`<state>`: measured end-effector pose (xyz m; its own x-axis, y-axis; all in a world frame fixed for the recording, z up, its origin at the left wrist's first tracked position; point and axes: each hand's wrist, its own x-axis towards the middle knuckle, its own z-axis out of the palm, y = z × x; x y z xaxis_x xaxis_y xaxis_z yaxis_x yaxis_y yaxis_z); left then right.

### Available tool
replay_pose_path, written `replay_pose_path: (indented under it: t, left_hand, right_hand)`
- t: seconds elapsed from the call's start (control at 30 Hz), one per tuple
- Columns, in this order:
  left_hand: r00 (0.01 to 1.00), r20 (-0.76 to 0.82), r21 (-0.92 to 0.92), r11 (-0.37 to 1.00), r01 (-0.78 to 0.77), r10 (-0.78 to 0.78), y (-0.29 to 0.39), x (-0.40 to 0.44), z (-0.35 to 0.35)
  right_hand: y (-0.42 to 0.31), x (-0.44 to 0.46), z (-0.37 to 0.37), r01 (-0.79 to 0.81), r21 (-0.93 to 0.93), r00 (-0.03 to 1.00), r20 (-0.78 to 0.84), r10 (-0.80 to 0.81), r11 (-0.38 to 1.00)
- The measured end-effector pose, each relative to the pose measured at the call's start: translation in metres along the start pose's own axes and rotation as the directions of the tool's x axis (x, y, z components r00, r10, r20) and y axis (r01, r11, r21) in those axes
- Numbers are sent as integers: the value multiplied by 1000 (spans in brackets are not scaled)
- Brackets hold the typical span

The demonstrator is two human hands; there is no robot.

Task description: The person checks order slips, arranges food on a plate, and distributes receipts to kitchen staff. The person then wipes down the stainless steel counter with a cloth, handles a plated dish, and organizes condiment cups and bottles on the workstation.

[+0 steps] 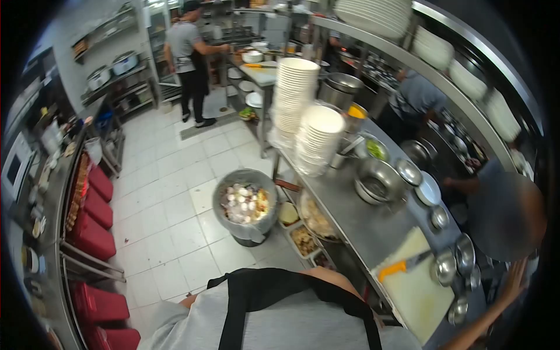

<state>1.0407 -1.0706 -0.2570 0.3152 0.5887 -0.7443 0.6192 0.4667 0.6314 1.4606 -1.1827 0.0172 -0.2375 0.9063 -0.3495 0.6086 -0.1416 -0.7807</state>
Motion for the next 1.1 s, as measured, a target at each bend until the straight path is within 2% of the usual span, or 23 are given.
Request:
replay_pose_path:
  t: [0.03, 0.13, 0.23, 0.27, 0.33, 0.43, 0.47, 0.5, 0.53, 0.57, 0.6, 0.67, 0.73, 0.87, 1.0, 1.07, 1.1]
  left_hand:
    - [999, -23, 7, 1000, 29, -29, -21, -2, -15]
    - [993, -75, 19, 996, 87, -85, -59, -10, -55]
    - [989, -109, 32, 994, 103, -99, -86, -6, -95]
    - [989, -121, 38, 995, 93, -87, -89, -3, -108]
    - [989, -139, 55, 996, 63, -55, -91, 3, -132]
    - [989, -148, 105, 994, 15, 1, -78, 8, -169]
    - [989, -149, 123, 992, 5, 14, -74, 12, -183]
    - [988, -155, 144, 990, 2, 21, -73, 13, -197]
    - [987, -162, 167, 986, 5, 23, -72, 15, -211]
    - [984, -178, 183, 983, 16, 18, -76, 12, -225]
    - [982, -189, 203, 979, 25, 15, -74, 10, -238]
    - [972, -234, 205, 977, 53, -4, -74, 16, -263]
    - [964, -265, 204, 976, 83, -27, -70, 27, -295]
    - [940, -327, 216, 960, 177, -99, -69, 33, -371]
    - [908, -383, 290, 910, 295, -173, -102, 18, -444]
    - [859, -455, 178, 921, 347, -235, -123, 5, -471]
    - [807, -511, -10, 940, 340, -297, -134, 5, -479]
  right_hand:
    - [-3, 29, 10, 101, -161, 982, 174, -73, 982]
    - [-44, 105, 10, 255, -360, 967, 75, -245, 897]
    - [-97, 173, 0, 194, -400, 981, 87, -174, 896]
    - [-106, 196, 2, 228, -405, 974, 85, -212, 885]
    - [-109, 248, 18, 276, -411, 961, 93, -262, 869]
    - [-82, 324, 54, 202, -109, 959, 225, -174, 973]
    - [-55, 349, 68, 205, -61, 942, 282, -180, 977]
    - [-25, 367, 77, -8, -111, 943, 330, 44, 994]
    - [5, 384, 84, -202, -187, 887, 380, 261, 961]
    - [65, 404, 91, -177, -402, 799, 474, 370, 898]
    - [96, 417, 95, -155, -553, 745, 479, 465, 818]
    - [110, 443, 88, -242, -628, 704, 411, 579, 740]
    - [99, 481, 87, -330, -597, 700, 364, 614, 731]
    - [52, 589, 91, -339, -576, 718, 352, 600, 744]
    - [-22, 728, 101, -213, -576, 785, 380, 489, 789]
    - [-68, 803, 108, -100, -588, 832, 393, 392, 802]
    - [-96, 846, 115, -31, -593, 860, 394, 323, 805]
